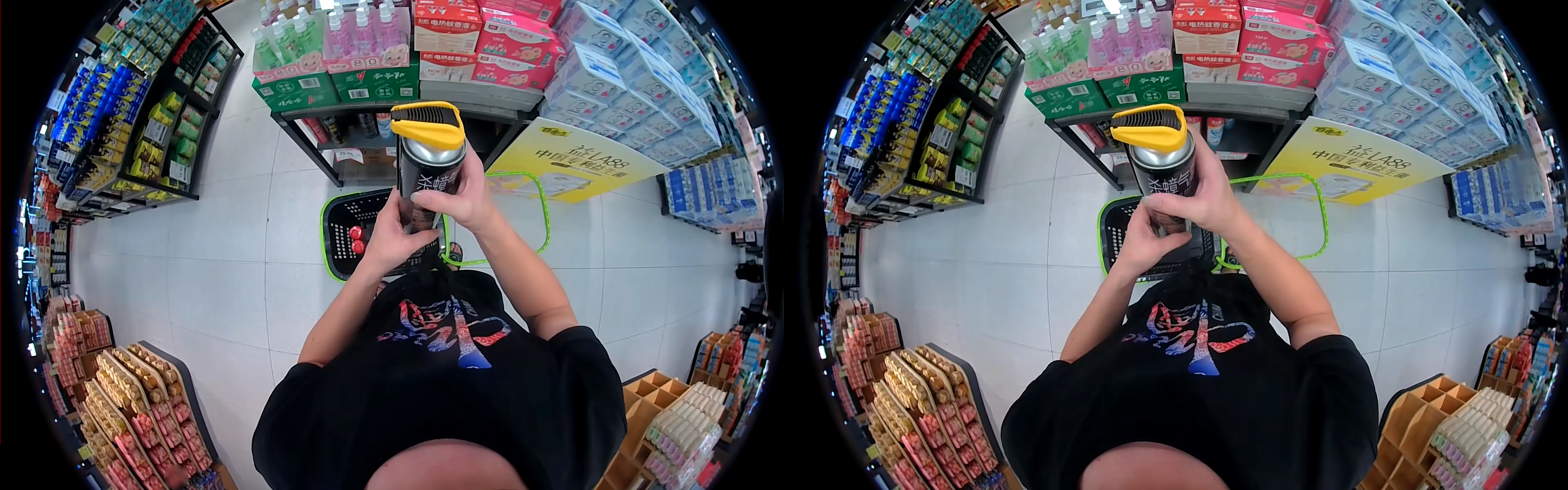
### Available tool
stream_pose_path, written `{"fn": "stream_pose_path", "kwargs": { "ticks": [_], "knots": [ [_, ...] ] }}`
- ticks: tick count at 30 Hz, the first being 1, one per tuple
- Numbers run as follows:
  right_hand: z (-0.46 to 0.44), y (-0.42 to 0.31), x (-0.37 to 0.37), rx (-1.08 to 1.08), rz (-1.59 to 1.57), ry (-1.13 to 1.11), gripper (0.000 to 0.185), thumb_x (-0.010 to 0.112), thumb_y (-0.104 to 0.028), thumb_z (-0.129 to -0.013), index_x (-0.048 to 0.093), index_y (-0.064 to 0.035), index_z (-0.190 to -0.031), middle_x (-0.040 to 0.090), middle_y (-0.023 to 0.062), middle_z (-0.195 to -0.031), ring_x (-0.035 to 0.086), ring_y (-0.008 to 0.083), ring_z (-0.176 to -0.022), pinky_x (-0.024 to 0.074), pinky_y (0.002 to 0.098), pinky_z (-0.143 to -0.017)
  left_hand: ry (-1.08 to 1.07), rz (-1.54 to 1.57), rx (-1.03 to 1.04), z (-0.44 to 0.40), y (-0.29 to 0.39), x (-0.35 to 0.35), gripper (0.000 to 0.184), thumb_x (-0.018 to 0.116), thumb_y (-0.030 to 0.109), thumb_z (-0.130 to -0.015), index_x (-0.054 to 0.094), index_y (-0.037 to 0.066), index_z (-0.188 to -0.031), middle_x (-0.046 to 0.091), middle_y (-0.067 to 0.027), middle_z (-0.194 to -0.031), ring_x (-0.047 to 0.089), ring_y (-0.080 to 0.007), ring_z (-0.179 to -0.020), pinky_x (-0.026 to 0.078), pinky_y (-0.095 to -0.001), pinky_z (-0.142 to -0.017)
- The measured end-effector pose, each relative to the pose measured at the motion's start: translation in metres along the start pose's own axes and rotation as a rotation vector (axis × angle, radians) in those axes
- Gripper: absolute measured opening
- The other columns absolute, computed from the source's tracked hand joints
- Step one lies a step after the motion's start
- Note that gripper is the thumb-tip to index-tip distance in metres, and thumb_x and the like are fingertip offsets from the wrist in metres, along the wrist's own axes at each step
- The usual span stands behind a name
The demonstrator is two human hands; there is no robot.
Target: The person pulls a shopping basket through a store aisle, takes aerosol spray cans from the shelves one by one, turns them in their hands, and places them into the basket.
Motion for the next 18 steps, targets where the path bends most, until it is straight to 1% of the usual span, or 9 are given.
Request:
{"fn": "stream_pose_path", "kwargs": {
  "ticks": [2,4,6,7,9,13,15,16,18],
  "knots": [
    [0.002,-0.002,-0.003,-0.043,0.019,0.025,0.091,0.089,-0.016,-0.069,0.04,0.0023,-0.144,0.057,0.0107,-0.133,0.054,0.0182,-0.123,0.04,0.0336,-0.108,0.002,0.042,0.003,0.0,-0.006,0.002,0.057,0.084,0.0,-0.07,0.054,0.003,-0.118,0.062,-0.0035,-0.102,0.06,-0.0123,-0.091,0.049,-0.0285,-0.083],
    [0.003,-0.002,-0.004,-0.052,0.008,0.041,0.091,0.088,-0.016,-0.069,0.04,0.0021,-0.144,0.056,0.0107,-0.133,0.054,0.0181,-0.123,0.0402,0.0335,-0.108,0.002,0.083,0.008,0.001,-0.002,0.005,0.057,0.084,0.0,-0.069,0.054,0.003,-0.118,0.063,-0.0031,-0.101,0.06,-0.0119,-0.09,0.049,-0.0282,-0.081],
    [0.005,0.0,-0.007,-0.063,-0.002,0.06,0.091,0.088,-0.016,-0.069,0.04,0.0019,-0.144,0.056,0.0107,-0.133,0.054,0.018,-0.123,0.0403,0.0334,-0.108,0.069,-0.066,0.031,0.005,0.006,0.002,0.058,0.084,0.0,-0.069,0.054,0.004,-0.119,0.063,-0.0033,-0.101,0.061,-0.0118,-0.089,0.05,-0.0288,-0.081],
    [0.006,0.004,-0.009,-0.044,0.0,0.05,0.089,0.088,-0.014,-0.07,0.041,0.0014,-0.144,0.057,0.0102,-0.133,0.054,0.0177,-0.123,0.0407,0.0334,-0.108,0.067,-0.067,0.03,0.007,0.004,0.002,0.058,0.084,0.0,-0.069,0.054,0.004,-0.119,0.063,-0.0033,-0.101,0.061,-0.0118,-0.089,0.05,-0.0288,-0.081],
    [0.008,0.01,-0.012,-0.025,0.0,0.041,0.088,0.088,-0.013,-0.07,0.041,0.0009,-0.144,0.057,0.0098,-0.133,0.055,0.0174,-0.123,0.0412,0.0334,-0.107,0.037,-0.009,-0.041,0.009,-0.008,0.004,0.061,0.083,0.001,-0.069,0.052,0.004,-0.122,0.063,-0.0047,-0.104,0.061,-0.0131,-0.093,0.05,-0.0301,-0.084],
    [0.017,0.027,-0.017,0.069,-0.02,0.017,0.086,0.088,-0.008,-0.07,0.043,-0.0005,-0.143,0.058,0.0081,-0.132,0.056,0.0162,-0.121,0.0424,0.033,-0.106,0.036,-0.044,-0.045,0.017,-0.028,-0.001,0.063,0.084,0.001,-0.069,0.051,0.004,-0.123,0.063,-0.0049,-0.105,0.062,-0.014,-0.096,0.05,-0.0308,-0.086],
    [0.021,0.035,-0.02,0.105,-0.009,0.006,0.085,0.088,-0.006,-0.07,0.044,-0.0008,-0.142,0.059,0.0075,-0.131,0.056,0.0157,-0.12,0.0427,0.033,-0.106,0.061,-0.005,-0.023,0.022,-0.029,-0.003,0.059,0.085,0.011,-0.068,0.052,0.002,-0.117,0.065,-0.0081,-0.097,0.063,-0.0154,-0.087,0.051,-0.0311,-0.081],
    [0.023,0.04,-0.023,0.132,-0.055,0.027,0.082,0.087,-0.005,-0.07,0.046,-0.0009,-0.141,0.061,0.0081,-0.129,0.058,0.0165,-0.118,0.0442,0.0339,-0.105,0.067,0.0,-0.027,0.026,-0.028,-0.004,0.059,0.085,0.011,-0.068,0.052,0.002,-0.117,0.065,-0.0081,-0.097,0.063,-0.0154,-0.087,0.051,-0.0311,-0.081],
    [0.025,0.043,-0.021,0.208,-0.21,0.069,0.072,0.083,-0.001,-0.072,0.05,-0.0013,-0.136,0.065,0.0103,-0.122,0.063,0.0199,-0.112,0.0489,0.0372,-0.102,0.062,-0.175,0.031,0.031,-0.022,-0.007,0.063,0.086,0.017,-0.068,0.053,0.001,-0.119,0.065,-0.0097,-0.099,0.063,-0.0172,-0.088,0.051,-0.0326,-0.082]
  ]
}}
Point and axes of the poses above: each hand's wrist, its own z-axis away from the middle knuckle, its own x-axis out of the palm, y = z × x, the point moved 8 cm from there along -z, towards the middle knuckle
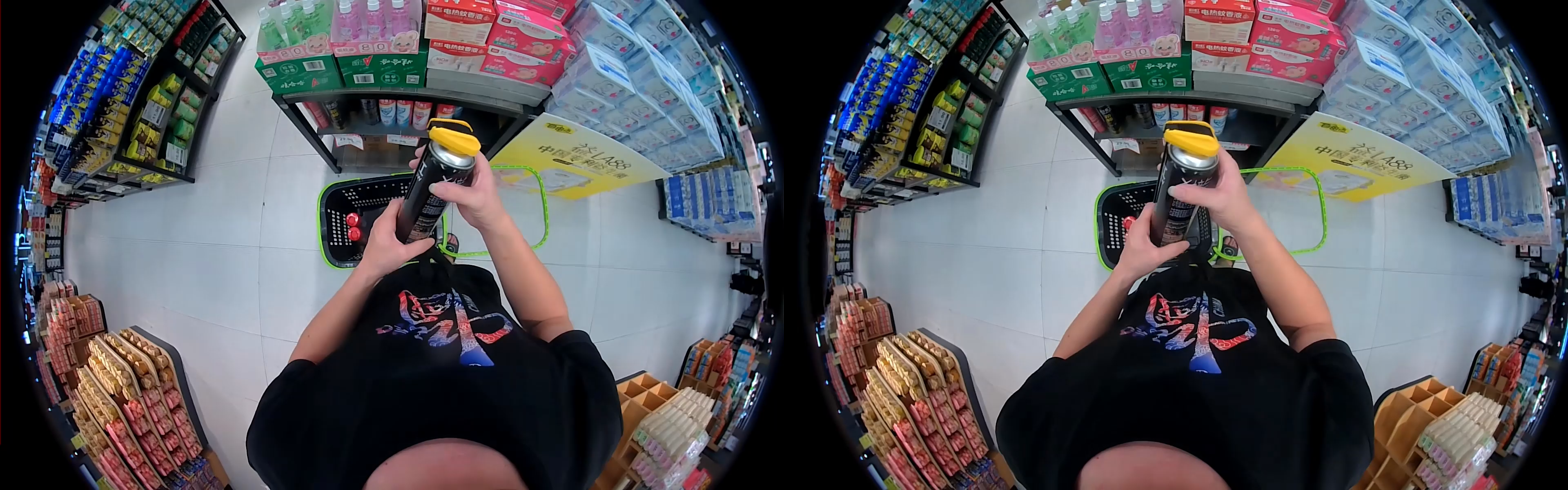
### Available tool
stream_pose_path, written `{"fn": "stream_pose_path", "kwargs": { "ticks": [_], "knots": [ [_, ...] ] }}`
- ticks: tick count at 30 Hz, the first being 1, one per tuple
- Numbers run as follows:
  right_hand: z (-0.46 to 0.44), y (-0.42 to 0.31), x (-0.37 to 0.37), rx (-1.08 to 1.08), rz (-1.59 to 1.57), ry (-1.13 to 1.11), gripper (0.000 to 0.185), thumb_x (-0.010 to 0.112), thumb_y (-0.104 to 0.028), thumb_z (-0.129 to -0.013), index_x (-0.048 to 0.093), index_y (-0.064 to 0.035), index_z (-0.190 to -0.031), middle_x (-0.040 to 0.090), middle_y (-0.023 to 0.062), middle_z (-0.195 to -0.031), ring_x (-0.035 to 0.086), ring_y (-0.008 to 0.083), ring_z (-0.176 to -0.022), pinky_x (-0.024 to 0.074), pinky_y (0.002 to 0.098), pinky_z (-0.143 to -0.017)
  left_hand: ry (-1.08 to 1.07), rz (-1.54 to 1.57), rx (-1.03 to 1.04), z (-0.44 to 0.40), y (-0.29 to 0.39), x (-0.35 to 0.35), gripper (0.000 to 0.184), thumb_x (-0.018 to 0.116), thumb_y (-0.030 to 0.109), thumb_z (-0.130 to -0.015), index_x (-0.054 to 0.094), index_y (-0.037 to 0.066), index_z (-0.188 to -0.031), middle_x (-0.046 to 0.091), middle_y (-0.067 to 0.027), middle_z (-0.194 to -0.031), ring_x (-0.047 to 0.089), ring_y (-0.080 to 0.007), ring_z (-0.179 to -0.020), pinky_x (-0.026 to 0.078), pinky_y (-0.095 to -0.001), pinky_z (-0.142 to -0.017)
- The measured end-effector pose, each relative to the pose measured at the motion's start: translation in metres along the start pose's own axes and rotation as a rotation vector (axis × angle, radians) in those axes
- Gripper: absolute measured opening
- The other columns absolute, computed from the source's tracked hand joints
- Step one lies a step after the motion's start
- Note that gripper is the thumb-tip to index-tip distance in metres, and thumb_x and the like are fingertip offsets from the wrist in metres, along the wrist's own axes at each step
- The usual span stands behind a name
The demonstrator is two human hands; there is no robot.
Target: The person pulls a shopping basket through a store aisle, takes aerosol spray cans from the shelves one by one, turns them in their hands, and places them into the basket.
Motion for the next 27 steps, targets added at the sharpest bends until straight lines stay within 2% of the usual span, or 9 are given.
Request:
{"fn": "stream_pose_path", "kwargs": {
  "ticks": [1,3,7,11,12,16,21,25,27],
  "knots": [
    [0.0,0.001,0.0,0.007,0.003,-0.006,0.072,0.083,-0.001,-0.072,0.05,-0.0013,-0.136,0.065,0.0103,-0.122,0.063,0.0199,-0.112,0.0489,0.0372,-0.102,0.008,0.005,-0.003,0.002,-0.001,-0.002,0.063,0.086,0.017,-0.068,0.053,0.001,-0.119,0.065,-0.0097,-0.099,0.063,-0.0172,-0.088,0.051,-0.0326,-0.082],
    [0.002,0.007,-0.009,0.059,-0.028,0.019,0.071,0.078,-0.002,-0.074,0.047,-0.0012,-0.138,0.063,0.0162,-0.127,0.063,0.0303,-0.118,0.0511,0.0445,-0.103,-0.04,0.048,-0.038,0.005,-0.008,-0.001,0.065,0.086,0.013,-0.071,0.053,0.001,-0.126,0.065,-0.0069,-0.108,0.063,-0.0133,-0.099,0.051,-0.0306,-0.089],
    [0.009,0.015,-0.023,0.115,0.068,0.04,0.072,0.079,-0.007,-0.074,0.047,-0.0032,-0.138,0.063,0.0157,-0.127,0.063,0.0277,-0.117,0.0484,0.0437,-0.105,-0.006,0.044,-0.008,0.01,-0.022,-0.008,0.07,0.086,0.014,-0.071,0.053,0.001,-0.131,0.066,-0.0072,-0.109,0.063,-0.0132,-0.1,0.051,-0.0306,-0.09],
    [0.016,0.026,-0.036,0.171,0.14,-0.009,0.069,0.081,-0.01,-0.073,0.05,-0.0036,-0.135,0.063,0.0145,-0.127,0.061,0.0248,-0.118,0.0463,0.039,-0.104,0.027,-0.116,0.032,0.017,-0.024,-0.019,0.073,0.087,0.018,-0.068,0.054,0.001,-0.13,0.066,-0.0107,-0.111,0.065,-0.0202,-0.103,0.051,-0.0338,-0.093],
    [0.017,0.027,-0.036,0.186,0.109,-0.019,0.061,0.079,0.001,-0.073,0.057,-0.0027,-0.129,0.066,0.007,-0.121,0.062,0.0174,-0.112,0.0491,0.0341,-0.099,0.036,-0.193,0.046,0.019,-0.025,-0.021,0.074,0.087,0.019,-0.066,0.055,0.001,-0.13,0.066,-0.012,-0.112,0.066,-0.0235,-0.104,0.051,-0.035,-0.094],
    [0.028,0.045,-0.04,0.307,0.192,0.037,0.059,0.081,0.003,-0.071,0.058,-0.0031,-0.125,0.065,0.003,-0.112,0.062,0.0151,-0.104,0.0505,0.0327,-0.093,-0.001,-0.168,-0.061,0.03,-0.052,-0.023,0.074,0.084,0.022,-0.065,0.055,0.004,-0.131,0.062,-0.0168,-0.122,0.061,-0.0343,-0.114,0.049,-0.041,-0.1],
    [0.031,0.079,-0.019,0.421,0.26,0.007,0.059,0.082,0.004,-0.072,0.056,-0.0013,-0.125,0.065,0.005,-0.114,0.063,0.0146,-0.103,0.0506,0.032,-0.094,0.071,-0.098,-0.105,0.039,-0.11,-0.021,0.076,0.084,0.018,-0.065,0.053,0.005,-0.133,0.062,-0.0168,-0.121,0.062,-0.0333,-0.114,0.048,-0.0395,-0.1],
    [0.021,0.123,-0.013,0.403,0.599,0.019,0.064,0.084,0.002,-0.072,0.054,-0.0008,-0.128,0.064,0.0073,-0.12,0.061,0.0163,-0.112,0.0476,0.0312,-0.1,0.153,-0.035,-0.194,0.038,-0.174,-0.012,0.075,0.083,0.015,-0.065,0.053,0.005,-0.133,0.061,-0.0175,-0.122,0.059,-0.0353,-0.116,0.047,-0.0408,-0.101],
    [0.014,0.166,-0.018,0.374,0.675,-0.006,0.065,0.084,0.0,-0.072,0.052,-0.0016,-0.128,0.063,0.0084,-0.122,0.06,0.0164,-0.113,0.0472,0.0314,-0.101,0.365,0.001,-0.286,0.039,-0.234,-0.005,0.071,0.081,0.014,-0.064,0.055,0.003,-0.13,0.061,-0.0184,-0.123,0.057,-0.0381,-0.117,0.046,-0.0434,-0.103]
  ]
}}
Point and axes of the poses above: each hand's wrist, its own z-axis away from the middle knuckle, its own x-axis out of the palm, y = z × x, the point moved 8 cm from there along -z, towards the middle knuckle
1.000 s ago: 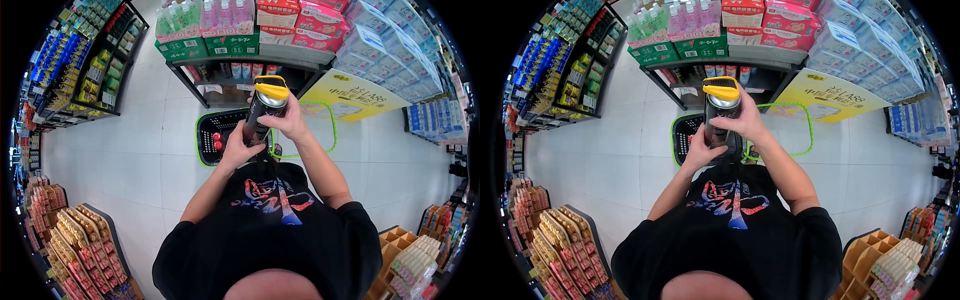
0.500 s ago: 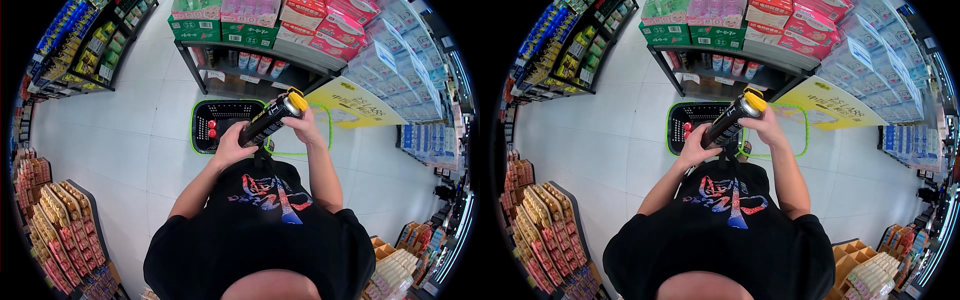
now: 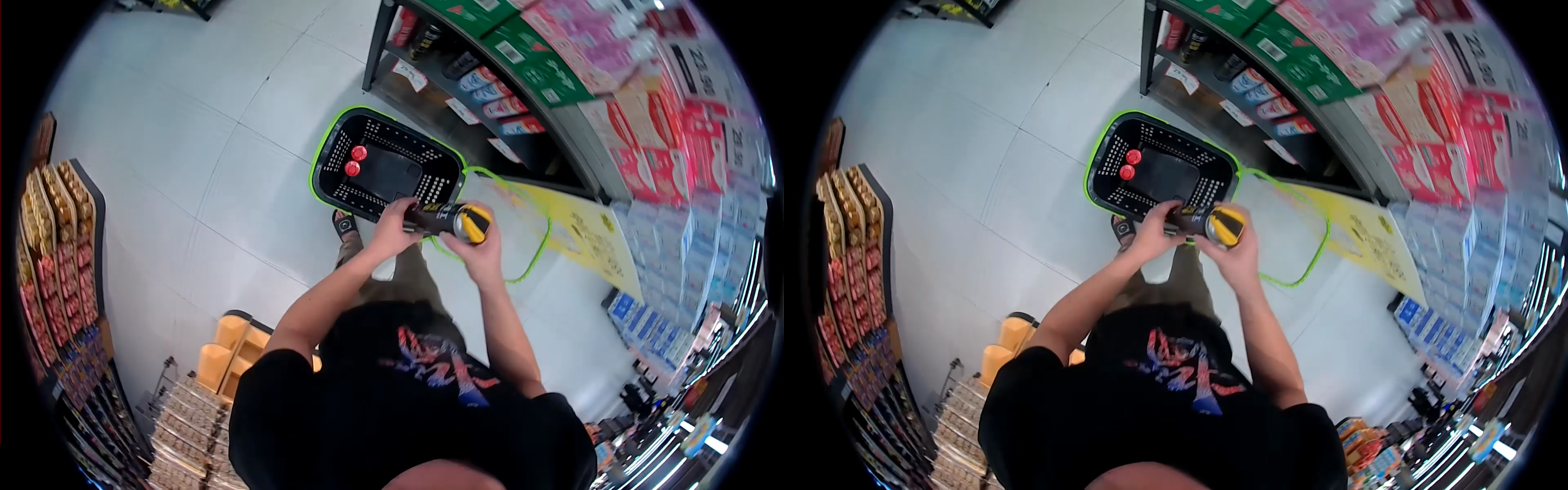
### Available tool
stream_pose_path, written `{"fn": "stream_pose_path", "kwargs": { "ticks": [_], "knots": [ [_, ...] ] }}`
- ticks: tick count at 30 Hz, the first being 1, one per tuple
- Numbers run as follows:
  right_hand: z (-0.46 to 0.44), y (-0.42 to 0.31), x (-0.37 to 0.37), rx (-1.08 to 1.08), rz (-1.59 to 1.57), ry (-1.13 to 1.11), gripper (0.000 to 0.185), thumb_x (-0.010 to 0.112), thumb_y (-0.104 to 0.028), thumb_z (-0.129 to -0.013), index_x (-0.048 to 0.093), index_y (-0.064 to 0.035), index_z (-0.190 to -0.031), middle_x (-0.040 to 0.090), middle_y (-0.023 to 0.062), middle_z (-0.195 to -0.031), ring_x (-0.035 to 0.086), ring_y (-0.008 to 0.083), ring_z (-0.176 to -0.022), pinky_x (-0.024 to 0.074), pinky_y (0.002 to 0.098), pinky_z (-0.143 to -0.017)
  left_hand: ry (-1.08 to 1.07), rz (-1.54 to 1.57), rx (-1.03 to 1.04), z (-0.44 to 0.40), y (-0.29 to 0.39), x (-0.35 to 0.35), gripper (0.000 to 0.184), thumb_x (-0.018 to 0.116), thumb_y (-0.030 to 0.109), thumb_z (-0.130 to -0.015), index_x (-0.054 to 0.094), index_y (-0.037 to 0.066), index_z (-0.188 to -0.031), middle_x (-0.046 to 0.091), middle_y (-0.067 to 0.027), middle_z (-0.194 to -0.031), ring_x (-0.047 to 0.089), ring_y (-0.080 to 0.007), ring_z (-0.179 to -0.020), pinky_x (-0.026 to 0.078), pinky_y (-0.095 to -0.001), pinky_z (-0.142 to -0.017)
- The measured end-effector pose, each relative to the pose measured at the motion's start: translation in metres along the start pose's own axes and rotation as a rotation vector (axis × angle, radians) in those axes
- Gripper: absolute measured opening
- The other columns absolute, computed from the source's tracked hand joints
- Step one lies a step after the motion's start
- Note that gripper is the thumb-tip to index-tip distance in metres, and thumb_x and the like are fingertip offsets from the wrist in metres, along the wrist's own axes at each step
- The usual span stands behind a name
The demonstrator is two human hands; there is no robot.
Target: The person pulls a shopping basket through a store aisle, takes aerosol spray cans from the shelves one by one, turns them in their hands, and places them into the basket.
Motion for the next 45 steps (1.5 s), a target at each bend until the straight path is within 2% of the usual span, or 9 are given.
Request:
{"fn": "stream_pose_path", "kwargs": {
  "ticks": [5,7,10,13,20,23,38,39,45],
  "knots": [
    [-0.075,0.134,0.065,0.09,0.063,-0.03,0.068,0.085,-0.004,-0.072,0.05,-0.0025,-0.131,0.064,0.0105,-0.119,0.064,0.0194,-0.11,0.0503,0.032,-0.098,0.234,0.239,-0.364,-0.02,-0.175,0.053,0.072,0.075,0.009,-0.074,0.045,0.0,-0.139,0.056,-0.017,-0.134,0.057,-0.0354,-0.122,0.046,-0.0406,-0.106],
    [-0.113,0.198,0.09,0.087,0.178,-0.067,0.07,0.084,-0.006,-0.074,0.049,-0.0022,-0.135,0.065,0.0139,-0.117,0.067,0.0212,-0.107,0.0525,0.0321,-0.094,0.408,1.141,-0.802,-0.038,-0.199,0.061,0.056,0.063,0.005,-0.087,0.045,-0.002,-0.139,0.056,-0.015,-0.134,0.059,-0.0282,-0.121,0.049,-0.0368,-0.102],
    [-0.161,0.303,0.12,0.063,0.169,-0.01,0.067,0.084,-0.008,-0.074,0.052,-0.0007,-0.132,0.066,0.0156,-0.117,0.068,0.0241,-0.106,0.0531,0.0331,-0.094,0.395,1.536,-0.71,-0.076,-0.288,0.089,0.046,0.05,0.001,-0.094,0.044,-0.002,-0.14,0.056,-0.015,-0.134,0.061,-0.0245,-0.118,0.051,-0.0349,-0.099],
    [-0.207,0.377,0.142,0.072,0.211,0.024,0.066,0.084,-0.007,-0.073,0.053,-0.0019,-0.131,0.066,0.0156,-0.118,0.068,0.0248,-0.107,0.0535,0.0337,-0.094,0.515,1.586,-0.681,-0.112,-0.376,0.115,0.06,0.047,0.005,-0.098,0.025,0.0,-0.153,0.059,-0.0163,-0.129,0.064,-0.0263,-0.113,0.052,-0.0369,-0.098],
    [-0.274,0.489,0.19,0.036,0.256,-0.054,0.069,0.086,-0.006,-0.07,0.053,-0.006,-0.13,0.07,0.0146,-0.112,0.069,0.0267,-0.105,0.0545,0.036,-0.094,0.626,1.576,-0.765,-0.16,-0.449,0.117,0.031,0.038,0.013,-0.106,0.049,0.005,-0.134,0.06,-0.012,-0.128,0.063,-0.024,-0.113,0.053,-0.0388,-0.098],
    [-0.285,0.5,0.199,-0.042,0.301,-0.028,0.066,0.086,-0.009,-0.067,0.056,-0.0041,-0.125,0.067,0.0185,-0.113,0.068,0.0369,-0.104,0.0544,0.0421,-0.091,0.629,1.563,-0.726,-0.169,-0.46,0.111,0.032,0.035,0.014,-0.106,0.049,0.004,-0.133,0.06,-0.0131,-0.127,0.063,-0.0265,-0.113,0.052,-0.0404,-0.099],
    [-0.293,0.531,0.209,0.031,0.359,-0.051,0.071,0.085,-0.007,-0.069,0.053,-0.0054,-0.132,0.066,0.0175,-0.119,0.065,0.0333,-0.111,0.0522,0.0405,-0.097,0.639,1.442,-0.895,-0.16,-0.49,0.12,0.036,0.033,0.017,-0.105,0.05,0.004,-0.135,0.057,-0.0146,-0.132,0.058,-0.0269,-0.121,0.047,-0.0428,-0.106],
    [-0.292,0.529,0.21,0.037,0.38,-0.087,0.072,0.085,-0.006,-0.069,0.052,-0.0056,-0.133,0.064,0.0175,-0.122,0.064,0.034,-0.114,0.051,0.0411,-0.099,0.662,1.475,-0.845,-0.159,-0.488,0.118,0.037,0.043,0.005,-0.099,0.049,0.005,-0.135,0.059,-0.012,-0.128,0.061,-0.0246,-0.116,0.051,-0.0386,-0.099],
    [-0.287,0.522,0.213,0.049,0.419,-0.151,0.076,0.083,-0.007,-0.07,0.048,-0.0092,-0.137,0.056,0.0188,-0.13,0.055,0.0402,-0.124,0.0474,0.0451,-0.104,0.667,1.44,-0.784,-0.151,-0.484,0.114,0.041,0.045,0.003,-0.098,0.048,0.008,-0.138,0.059,-0.0095,-0.13,0.06,-0.0218,-0.117,0.05,-0.0363,-0.1]
  ]
}}
Point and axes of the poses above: each hand's wrist, its own z-axis away from the middle knuckle, its own x-axis out of the palm, y = z × x, the point moved 8 cm from there along -z, towards the middle knuckle
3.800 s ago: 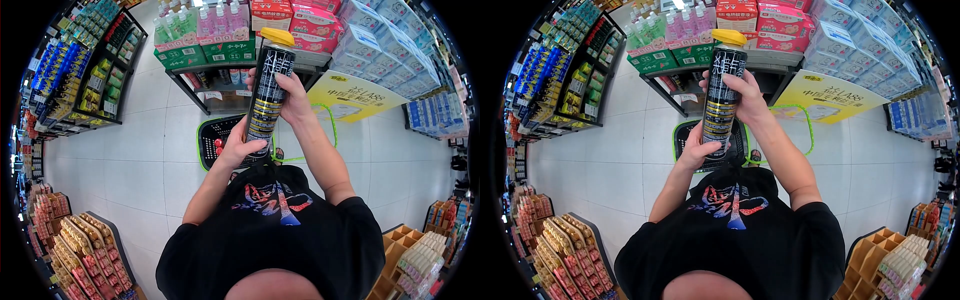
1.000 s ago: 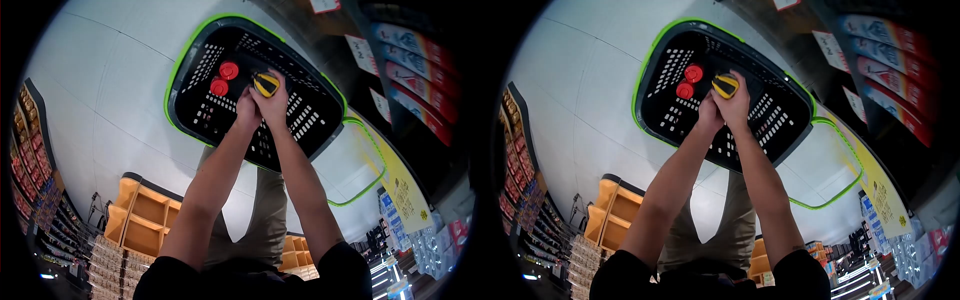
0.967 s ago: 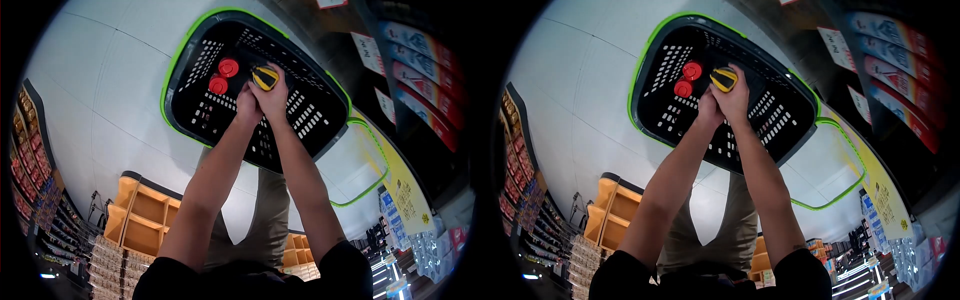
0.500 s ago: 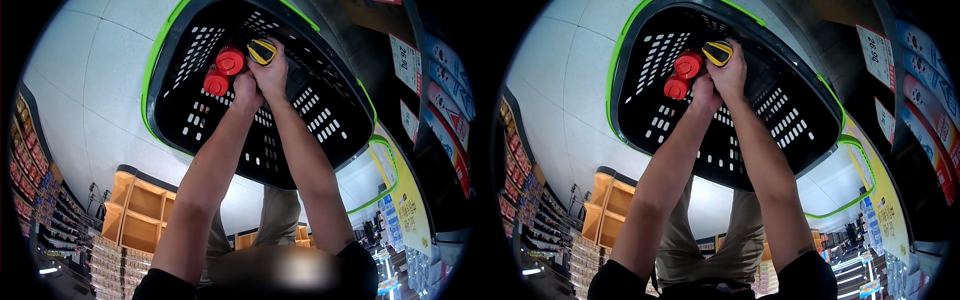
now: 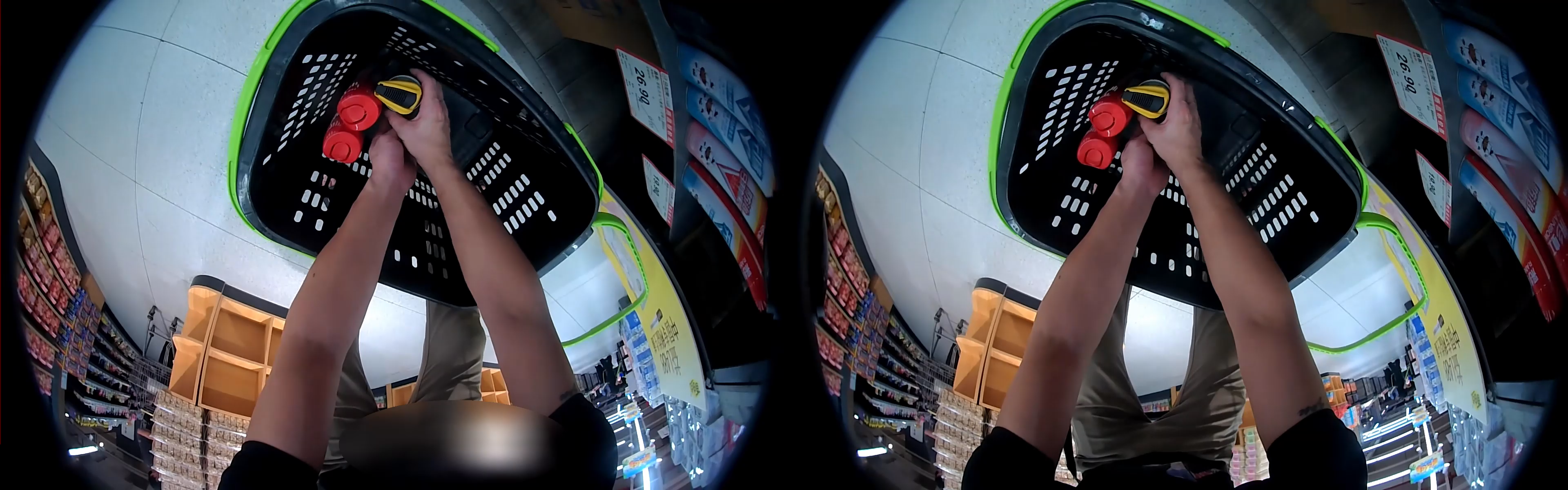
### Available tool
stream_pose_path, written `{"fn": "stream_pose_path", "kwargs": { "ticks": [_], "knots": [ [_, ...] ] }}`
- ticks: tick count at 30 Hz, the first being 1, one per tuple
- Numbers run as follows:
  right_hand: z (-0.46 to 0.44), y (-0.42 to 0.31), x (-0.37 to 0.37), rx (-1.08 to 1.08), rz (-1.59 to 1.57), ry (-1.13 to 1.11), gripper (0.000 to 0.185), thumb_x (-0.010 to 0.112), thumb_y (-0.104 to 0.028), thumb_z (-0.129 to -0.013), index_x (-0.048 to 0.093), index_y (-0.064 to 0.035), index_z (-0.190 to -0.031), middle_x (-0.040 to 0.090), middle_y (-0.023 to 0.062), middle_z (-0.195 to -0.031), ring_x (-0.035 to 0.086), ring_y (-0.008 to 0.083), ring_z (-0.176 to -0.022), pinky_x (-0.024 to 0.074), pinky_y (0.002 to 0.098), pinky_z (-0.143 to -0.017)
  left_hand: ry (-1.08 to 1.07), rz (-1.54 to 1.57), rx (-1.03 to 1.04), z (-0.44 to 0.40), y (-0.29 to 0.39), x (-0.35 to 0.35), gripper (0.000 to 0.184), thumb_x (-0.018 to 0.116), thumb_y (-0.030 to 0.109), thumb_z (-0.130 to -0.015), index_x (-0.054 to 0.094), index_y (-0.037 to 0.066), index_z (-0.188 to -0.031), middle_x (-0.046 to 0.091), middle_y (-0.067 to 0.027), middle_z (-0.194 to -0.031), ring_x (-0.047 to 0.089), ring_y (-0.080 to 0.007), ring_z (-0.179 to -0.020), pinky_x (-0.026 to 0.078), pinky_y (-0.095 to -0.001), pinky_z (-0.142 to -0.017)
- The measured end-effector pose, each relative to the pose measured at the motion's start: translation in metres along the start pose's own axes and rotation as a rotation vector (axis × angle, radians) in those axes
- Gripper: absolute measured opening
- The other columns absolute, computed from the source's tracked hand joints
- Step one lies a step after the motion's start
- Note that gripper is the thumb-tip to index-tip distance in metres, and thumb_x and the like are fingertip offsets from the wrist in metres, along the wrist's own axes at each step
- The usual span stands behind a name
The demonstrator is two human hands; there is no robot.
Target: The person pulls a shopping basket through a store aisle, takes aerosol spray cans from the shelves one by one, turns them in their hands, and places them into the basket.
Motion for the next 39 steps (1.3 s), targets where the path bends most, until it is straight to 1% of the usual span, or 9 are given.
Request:
{"fn": "stream_pose_path", "kwargs": {
  "ticks": [10,12,13,17,20,27,31,34,39],
  "knots": [
    [0.049,0.022,-0.03,0.089,0.167,0.011,0.07,0.08,-0.015,-0.079,0.047,-0.0024,-0.14,0.057,0.0217,-0.132,0.057,0.0373,-0.123,0.0488,0.0422,-0.101,0.101,-0.246,-0.107,0.059,0.008,0.003,0.044,0.046,0.007,-0.099,0.043,-0.001,-0.142,0.06,-0.016,-0.127,0.062,-0.03,-0.115,0.052,-0.0422,-0.099],
    [0.074,0.021,-0.045,0.135,0.156,-0.034,0.062,0.077,-0.018,-0.084,0.049,-0.0018,-0.138,0.06,0.0224,-0.128,0.06,0.0356,-0.12,0.0514,0.0417,-0.096,0.045,-0.272,-0.153,0.083,0.017,0.005,0.045,0.048,0.008,-0.098,0.045,-0.001,-0.142,0.06,-0.0165,-0.127,0.063,-0.0296,-0.114,0.052,-0.0417,-0.099],
    [0.087,0.017,-0.053,0.103,0.131,-0.046,0.055,0.072,-0.02,-0.088,0.05,-0.0037,-0.136,0.06,0.0239,-0.125,0.062,0.0409,-0.111,0.0521,0.044,-0.093,0.004,-0.303,-0.195,0.096,0.021,0.005,0.045,0.05,0.01,-0.098,0.046,-0.002,-0.141,0.061,-0.0169,-0.128,0.063,-0.0293,-0.114,0.052,-0.0412,-0.1],
    [0.152,-0.013,-0.099,0.103,0.116,-0.15,0.041,0.072,-0.014,-0.085,0.058,-0.0057,-0.123,0.069,0.0171,-0.101,0.069,0.0345,-0.091,0.0557,0.0408,-0.082,-0.063,-0.35,-0.16,0.167,0.082,-0.002,0.042,0.052,0.014,-0.098,0.052,-0.002,-0.138,0.063,-0.0165,-0.131,0.063,-0.028,-0.117,0.052,-0.0396,-0.101],
    [0.212,-0.038,-0.141,0.166,0.219,-0.154,0.037,0.073,-0.016,-0.087,0.061,-0.0045,-0.121,0.073,0.0152,-0.099,0.073,0.0271,-0.091,0.0581,0.0367,-0.082,-0.018,-0.434,-0.077,0.21,0.141,-0.033,0.036,0.053,0.018,-0.098,0.058,0.0,-0.129,0.067,-0.0141,-0.122,0.065,-0.0252,-0.11,0.052,-0.0384,-0.097],
    [0.355,-0.029,-0.167,0.693,0.273,-0.329,0.047,0.075,-0.038,-0.081,0.065,-0.0111,-0.118,0.074,0.013,-0.103,0.072,0.03,-0.095,0.0567,0.0419,-0.086,0.219,-0.955,0.02,0.284,0.256,-0.176,0.027,0.059,0.021,-0.092,0.064,0.002,-0.111,0.069,-0.0093,-0.103,0.066,-0.0196,-0.088,0.053,-0.0348,-0.076],
    [0.378,-0.084,-0.144,0.646,0.156,-0.299,0.051,0.076,-0.042,-0.079,0.066,-0.0097,-0.118,0.074,0.0126,-0.107,0.071,0.0278,-0.098,0.0553,0.0403,-0.089,0.438,-0.985,-0.016,0.324,0.284,-0.251,0.027,0.061,0.013,-0.087,0.062,0.0,-0.111,0.066,-0.009,-0.092,0.062,-0.0195,-0.069,0.047,-0.0308,-0.052],
    [0.375,-0.133,-0.12,0.457,-0.018,-0.284,0.047,0.076,-0.036,-0.082,0.067,-0.0059,-0.118,0.073,0.013,-0.105,0.07,0.0244,-0.097,0.0547,0.0367,-0.087,0.399,-0.925,0.036,0.356,0.273,-0.234,0.027,0.057,0.014,-0.09,0.062,-0.003,-0.11,0.065,-0.0107,-0.088,0.062,-0.0192,-0.063,0.046,-0.0304,-0.049],
    [0.36,-0.172,-0.11,0.252,-0.228,-0.298,0.039,0.076,-0.024,-0.085,0.067,-0.0034,-0.117,0.072,0.0105,-0.099,0.068,0.0183,-0.088,0.055,0.0327,-0.079,0.19,-1.031,0.069,0.389,0.226,-0.151,0.032,0.059,0.021,-0.094,0.062,0.002,-0.12,0.069,-0.0104,-0.104,0.067,-0.0209,-0.083,0.053,-0.0331,-0.068]
  ]
}}
Point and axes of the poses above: each hand's wrist, its own z-axis away from the middle knuckle, its own x-axis out of the palm, y = z × x, the point moved 8 cm from there along -z, towards the middle knuckle
